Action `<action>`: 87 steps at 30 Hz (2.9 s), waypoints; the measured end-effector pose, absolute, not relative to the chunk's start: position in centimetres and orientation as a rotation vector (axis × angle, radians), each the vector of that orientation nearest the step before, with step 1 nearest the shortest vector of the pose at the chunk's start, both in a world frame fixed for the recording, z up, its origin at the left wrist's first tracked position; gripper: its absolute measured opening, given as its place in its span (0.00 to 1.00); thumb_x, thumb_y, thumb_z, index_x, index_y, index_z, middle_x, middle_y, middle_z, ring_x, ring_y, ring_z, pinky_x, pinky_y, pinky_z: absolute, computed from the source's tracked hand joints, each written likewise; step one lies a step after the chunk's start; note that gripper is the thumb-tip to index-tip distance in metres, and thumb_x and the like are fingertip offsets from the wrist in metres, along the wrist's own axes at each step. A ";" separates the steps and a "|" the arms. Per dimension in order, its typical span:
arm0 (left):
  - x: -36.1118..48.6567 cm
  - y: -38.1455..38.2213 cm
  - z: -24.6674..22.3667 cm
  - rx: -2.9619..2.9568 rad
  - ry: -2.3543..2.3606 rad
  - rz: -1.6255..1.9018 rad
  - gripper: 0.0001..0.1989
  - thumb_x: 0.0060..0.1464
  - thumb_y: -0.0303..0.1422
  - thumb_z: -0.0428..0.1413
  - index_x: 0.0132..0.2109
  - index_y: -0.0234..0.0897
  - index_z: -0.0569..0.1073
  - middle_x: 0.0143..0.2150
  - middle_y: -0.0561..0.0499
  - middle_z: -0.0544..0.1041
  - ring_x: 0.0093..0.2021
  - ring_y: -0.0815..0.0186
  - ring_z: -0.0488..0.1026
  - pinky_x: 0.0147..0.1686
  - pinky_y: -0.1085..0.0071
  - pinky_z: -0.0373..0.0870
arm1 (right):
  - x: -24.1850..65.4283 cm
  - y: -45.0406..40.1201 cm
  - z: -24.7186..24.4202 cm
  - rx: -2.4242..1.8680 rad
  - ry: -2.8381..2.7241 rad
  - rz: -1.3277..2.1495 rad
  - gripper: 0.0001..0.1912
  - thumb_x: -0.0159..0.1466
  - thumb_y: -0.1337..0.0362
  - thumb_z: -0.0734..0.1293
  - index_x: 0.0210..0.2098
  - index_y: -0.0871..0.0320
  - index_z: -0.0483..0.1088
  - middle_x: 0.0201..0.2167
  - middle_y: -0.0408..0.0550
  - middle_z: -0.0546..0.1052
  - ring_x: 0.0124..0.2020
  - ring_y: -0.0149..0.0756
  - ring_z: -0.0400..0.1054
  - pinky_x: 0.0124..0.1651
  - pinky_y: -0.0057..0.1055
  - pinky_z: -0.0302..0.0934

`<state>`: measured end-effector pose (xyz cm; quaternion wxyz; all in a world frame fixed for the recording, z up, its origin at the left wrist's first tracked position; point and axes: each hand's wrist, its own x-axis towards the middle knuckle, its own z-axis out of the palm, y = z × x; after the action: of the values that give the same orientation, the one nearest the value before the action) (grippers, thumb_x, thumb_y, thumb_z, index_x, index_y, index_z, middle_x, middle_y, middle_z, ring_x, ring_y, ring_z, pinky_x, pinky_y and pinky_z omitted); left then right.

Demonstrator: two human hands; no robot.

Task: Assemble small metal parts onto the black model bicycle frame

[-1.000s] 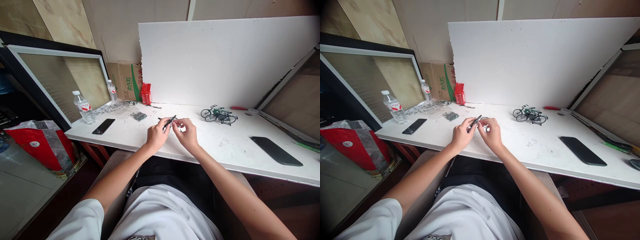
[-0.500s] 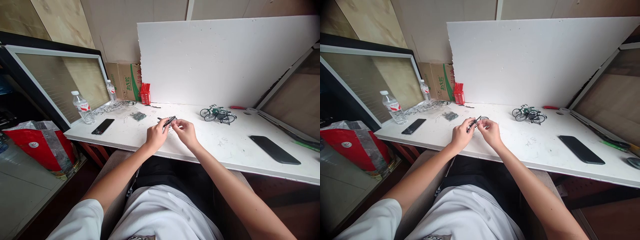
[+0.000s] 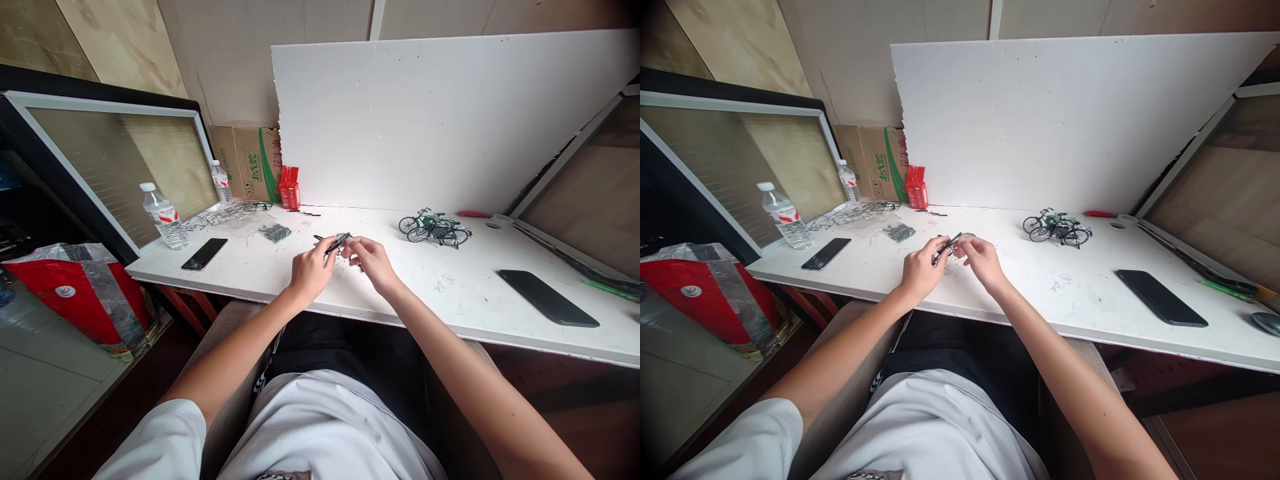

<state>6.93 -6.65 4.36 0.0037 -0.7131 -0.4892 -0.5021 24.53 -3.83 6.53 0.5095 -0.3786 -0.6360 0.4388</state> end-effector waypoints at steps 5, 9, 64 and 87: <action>6.9 -6.6 4.6 -2.254 -1.534 -1.651 0.14 0.69 0.33 0.59 0.60 0.45 0.77 0.52 0.47 0.86 0.51 0.57 0.85 0.50 0.65 0.81 | 24.3 -4.4 6.1 -0.874 -1.733 0.508 0.12 0.69 0.52 0.72 0.43 0.53 0.79 0.44 0.51 0.83 0.42 0.43 0.77 0.41 0.39 0.72; 7.0 -6.6 4.7 -2.256 -1.567 -1.607 0.14 0.70 0.34 0.58 0.60 0.45 0.76 0.55 0.48 0.86 0.52 0.58 0.85 0.48 0.66 0.82 | 24.3 -4.3 5.7 -0.847 -1.818 0.153 0.08 0.72 0.57 0.68 0.42 0.53 0.78 0.42 0.50 0.84 0.43 0.44 0.77 0.38 0.39 0.72; 7.4 -5.6 4.5 -2.266 -1.626 -1.377 0.19 0.71 0.34 0.56 0.65 0.43 0.76 0.54 0.46 0.86 0.45 0.60 0.86 0.50 0.66 0.81 | 24.4 -3.3 5.1 -0.959 -1.894 -0.103 0.09 0.73 0.61 0.66 0.42 0.55 0.78 0.36 0.51 0.84 0.40 0.43 0.77 0.35 0.36 0.66; 7.4 -5.7 4.5 -2.243 -1.617 -1.268 0.19 0.72 0.35 0.55 0.66 0.40 0.76 0.49 0.44 0.87 0.40 0.61 0.85 0.45 0.68 0.79 | 24.0 -3.8 6.0 -1.018 -1.730 0.465 0.11 0.66 0.55 0.70 0.34 0.55 0.77 0.32 0.50 0.82 0.33 0.41 0.75 0.37 0.37 0.69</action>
<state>7.44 -5.74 4.52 0.0499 -0.7364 -0.5309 -0.4164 23.99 -3.79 6.04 0.5144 -0.4236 -0.7200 0.1936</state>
